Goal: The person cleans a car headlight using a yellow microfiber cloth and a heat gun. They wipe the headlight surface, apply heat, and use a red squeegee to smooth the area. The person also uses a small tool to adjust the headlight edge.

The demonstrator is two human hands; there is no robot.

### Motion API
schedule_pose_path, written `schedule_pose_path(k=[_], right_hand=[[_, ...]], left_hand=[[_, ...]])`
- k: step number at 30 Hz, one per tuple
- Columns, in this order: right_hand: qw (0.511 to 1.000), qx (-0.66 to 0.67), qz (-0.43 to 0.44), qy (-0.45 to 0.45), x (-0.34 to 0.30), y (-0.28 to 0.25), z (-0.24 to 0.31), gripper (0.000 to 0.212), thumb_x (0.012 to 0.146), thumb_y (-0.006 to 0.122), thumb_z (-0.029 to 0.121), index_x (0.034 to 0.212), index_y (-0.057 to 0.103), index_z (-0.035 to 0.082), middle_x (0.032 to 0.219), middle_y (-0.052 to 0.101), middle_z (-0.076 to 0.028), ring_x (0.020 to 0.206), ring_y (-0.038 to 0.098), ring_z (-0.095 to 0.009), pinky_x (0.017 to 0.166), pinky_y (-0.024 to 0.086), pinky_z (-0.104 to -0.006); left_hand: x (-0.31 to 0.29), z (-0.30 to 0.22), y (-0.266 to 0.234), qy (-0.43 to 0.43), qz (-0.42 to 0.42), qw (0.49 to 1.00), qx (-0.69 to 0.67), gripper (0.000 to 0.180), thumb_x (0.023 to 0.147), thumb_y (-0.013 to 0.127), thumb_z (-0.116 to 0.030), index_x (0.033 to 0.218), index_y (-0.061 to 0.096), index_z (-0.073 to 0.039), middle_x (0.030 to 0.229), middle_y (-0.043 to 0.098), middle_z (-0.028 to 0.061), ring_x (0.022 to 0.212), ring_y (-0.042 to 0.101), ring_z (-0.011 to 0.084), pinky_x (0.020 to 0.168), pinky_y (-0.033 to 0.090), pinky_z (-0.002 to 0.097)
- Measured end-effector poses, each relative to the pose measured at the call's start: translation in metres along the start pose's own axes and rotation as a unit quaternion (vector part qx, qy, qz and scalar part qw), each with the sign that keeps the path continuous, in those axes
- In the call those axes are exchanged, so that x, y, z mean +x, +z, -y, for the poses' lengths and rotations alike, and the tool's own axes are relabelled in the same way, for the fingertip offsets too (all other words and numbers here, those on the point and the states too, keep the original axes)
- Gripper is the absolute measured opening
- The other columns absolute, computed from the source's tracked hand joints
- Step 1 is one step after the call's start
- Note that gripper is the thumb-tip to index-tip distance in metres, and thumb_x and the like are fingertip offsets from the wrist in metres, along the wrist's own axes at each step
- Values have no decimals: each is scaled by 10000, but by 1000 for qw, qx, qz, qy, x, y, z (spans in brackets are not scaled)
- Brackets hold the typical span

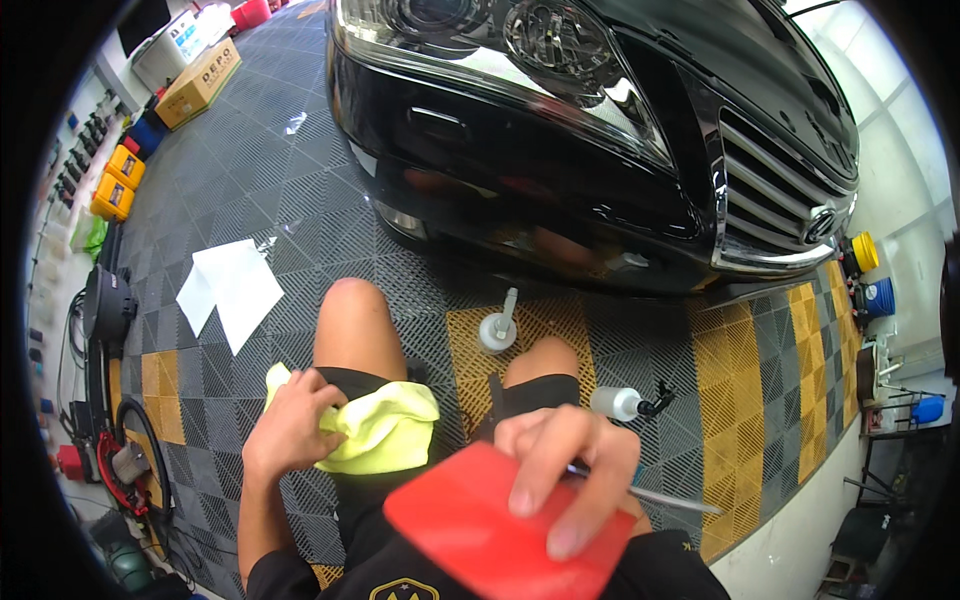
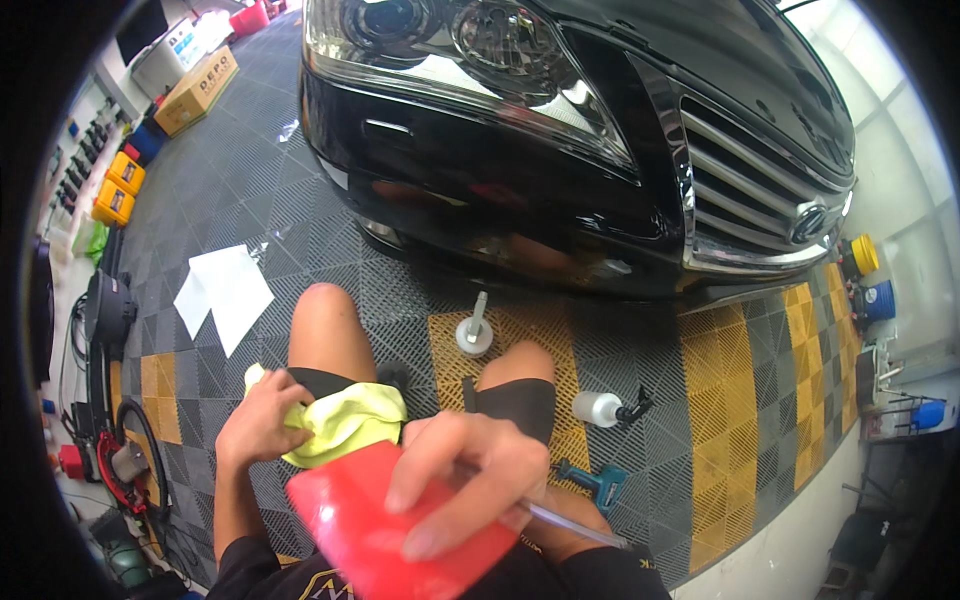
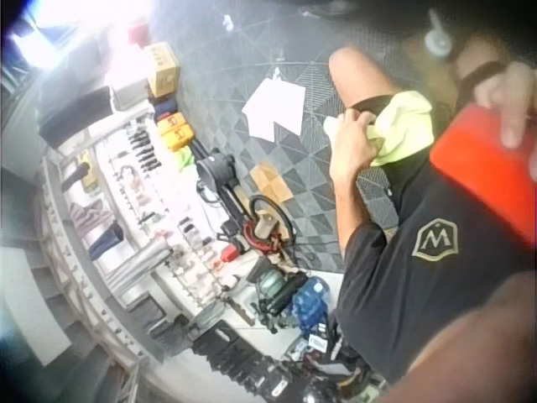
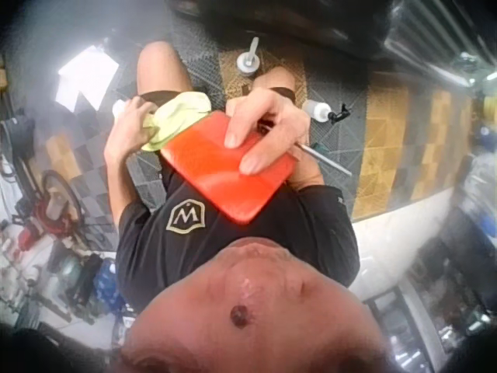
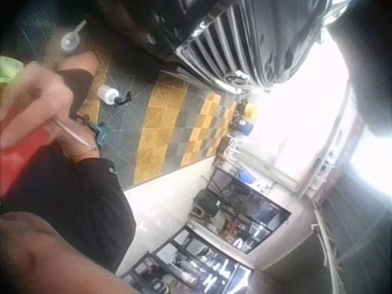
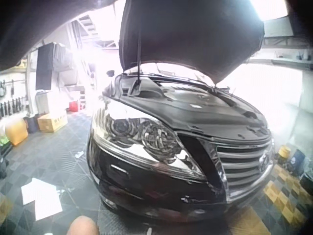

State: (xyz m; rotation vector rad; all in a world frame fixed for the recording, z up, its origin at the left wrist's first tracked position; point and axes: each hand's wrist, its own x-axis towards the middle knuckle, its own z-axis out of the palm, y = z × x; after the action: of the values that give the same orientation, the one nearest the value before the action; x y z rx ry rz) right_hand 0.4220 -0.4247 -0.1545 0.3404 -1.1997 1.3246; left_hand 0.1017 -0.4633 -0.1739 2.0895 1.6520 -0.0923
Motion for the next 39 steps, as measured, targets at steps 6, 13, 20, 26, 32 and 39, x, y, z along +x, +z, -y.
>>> schedule_pose_path(k=[6, 13, 20, 26, 32, 39], right_hand=[[991, 31, 106, -74, 43, 13, -19, 313, 1009, 612, 262, 1054, 805, 19, 1186, 620, -230, 617, 553, -172, 577, 454, -286], [924, -281, -65, 250, 0, -4, -11, 327, 950, 706, 108, 1237, 602, -8, 1060, 557, -77, 768, 496, -91, 704, 437, -253], [785, -299, -309, 445, -134, -20, -88, 417, 1080, 546, 105, 1480, 512, -7, 1060, 590, -7, 819, 517, -47, 718, 445, -205], [774, -187, -452, 402, -152, -8, -131, 312, 1034, 592, 13, 1345, 606, -17, 1068, 659, -44, 874, 634, -77, 759, 533, -250], [711, -278, -490, 421, -216, -20, -83, 282, 1023, 618, 63, 1298, 651, 6, 1020, 705, -52, 862, 672, -93, 753, 546, -242], [628, -386, -576, 352, -233, -40, -43, 233, 1020, 590, 49, 1233, 676, 8, 962, 706, -52, 797, 666, -105, 695, 530, -236]], left_hand=[[13, -21, -7, 55, 184, 981, -39, 531, 803, 774, -608, 983, 784, -109, 925, 715, 109, 926, 708, 319, 844, 531, 453], [65, -4, 13, 49, 146, 984, -85, 553, 885, 723, -588, 1061, 756, -64, 917, 718, 119, 881, 714, 308, 781, 557, 399], [141, 1, 59, 228, 134, 884, -385, 537, 1025, 652, -350, 1456, 570, -40, 1356, 609, 143, 1104, 644, 237, 920, 541, 352], [162, -8, 116, 72, 196, 713, -669, 418, 1137, 466, -308, 1186, 712, 25, 1033, 764, 117, 913, 720, 209, 917, 557, 343], [175, 31, 104, 66, 112, 737, -663, 464, 1142, 441, -341, 1081, 695, 43, 800, 689, 91, 725, 672, 167, 724, 559, 296], [190, 59, 64, 85, 2, 830, -551, 387, 1119, 527, -295, 974, 710, 13, 559, 485, -39, 434, 431, 66, 450, 315, 231]])
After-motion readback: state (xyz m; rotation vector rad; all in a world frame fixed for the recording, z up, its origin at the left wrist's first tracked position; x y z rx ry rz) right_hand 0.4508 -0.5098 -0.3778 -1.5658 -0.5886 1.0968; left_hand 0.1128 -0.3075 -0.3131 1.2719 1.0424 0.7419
